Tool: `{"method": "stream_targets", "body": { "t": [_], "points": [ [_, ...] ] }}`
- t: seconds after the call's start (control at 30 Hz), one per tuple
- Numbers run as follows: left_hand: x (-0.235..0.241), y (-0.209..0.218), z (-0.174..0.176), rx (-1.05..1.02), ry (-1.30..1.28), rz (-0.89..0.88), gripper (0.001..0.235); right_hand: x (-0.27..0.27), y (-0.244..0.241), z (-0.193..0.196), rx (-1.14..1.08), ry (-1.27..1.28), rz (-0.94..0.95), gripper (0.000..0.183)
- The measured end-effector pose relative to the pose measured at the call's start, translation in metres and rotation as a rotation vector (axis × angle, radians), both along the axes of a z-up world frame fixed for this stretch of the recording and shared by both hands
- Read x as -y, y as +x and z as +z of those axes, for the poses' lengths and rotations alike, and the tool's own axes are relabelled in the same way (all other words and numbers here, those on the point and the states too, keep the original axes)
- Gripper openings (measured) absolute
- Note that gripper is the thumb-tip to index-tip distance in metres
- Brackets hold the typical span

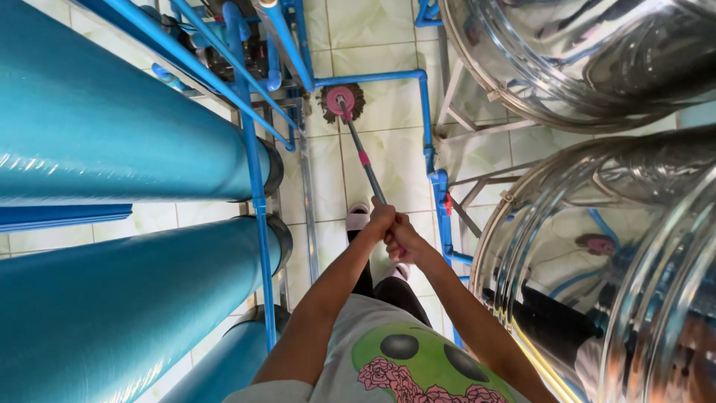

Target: Mopping the tiled floor of a water purification facility using a mop.

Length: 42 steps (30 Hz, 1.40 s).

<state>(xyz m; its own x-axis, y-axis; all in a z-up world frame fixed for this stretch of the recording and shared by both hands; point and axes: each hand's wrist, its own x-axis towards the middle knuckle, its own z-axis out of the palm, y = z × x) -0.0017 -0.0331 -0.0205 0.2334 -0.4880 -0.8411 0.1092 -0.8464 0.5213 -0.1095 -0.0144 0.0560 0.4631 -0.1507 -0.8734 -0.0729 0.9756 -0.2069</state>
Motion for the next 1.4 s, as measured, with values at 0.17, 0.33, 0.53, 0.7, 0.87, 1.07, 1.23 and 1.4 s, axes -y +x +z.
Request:
{"method": "stream_targets", "body": {
  "t": [0.17, 0.33, 0.53, 0.7, 0.87, 1.07, 1.23, 1.4],
  "points": [
    [0.013, 0.029, 0.002, -0.007, -0.002, 0.006, 0.069, 0.013, 0.037, 0.051, -0.094, -0.089, 0.0, 0.015],
    [-0.045, 0.019, 0.018, 0.015, 0.062, -0.055, 0.084, -0.042, 0.032, 0.08, -0.177, -0.126, 0.031, 0.005],
    [-0.163, -0.04, 0.034, 0.05, -0.066, 0.062, 0.085, -0.142, -0.038, 0.097, -0.003, -0.074, 0.061, 0.017],
    [-0.202, -0.051, 0.033, 0.134, -0.159, -0.016, 0.088, -0.172, -0.061, 0.091, 0.252, 0.131, -0.324, 0.011],
    [-0.132, -0.015, -0.006, 0.149, -0.274, 0.065, 0.063, -0.114, -0.035, 0.016, 0.464, 0.227, -0.432, 0.008],
    [-0.064, 0.041, 0.02, 0.029, -0.242, 0.193, 0.053, -0.063, 0.025, 0.02, 0.349, 0.196, -0.417, 0.017],
    [-0.135, 0.03, -0.023, 0.366, -0.389, -0.084, 0.051, -0.12, 0.027, 0.057, 0.211, -0.062, -0.335, 0.019],
    [-0.24, -0.015, 0.076, -0.063, -0.19, 0.197, 0.087, -0.203, -0.009, 0.131, 0.124, 0.121, -0.186, 0.025]
  ]
}}
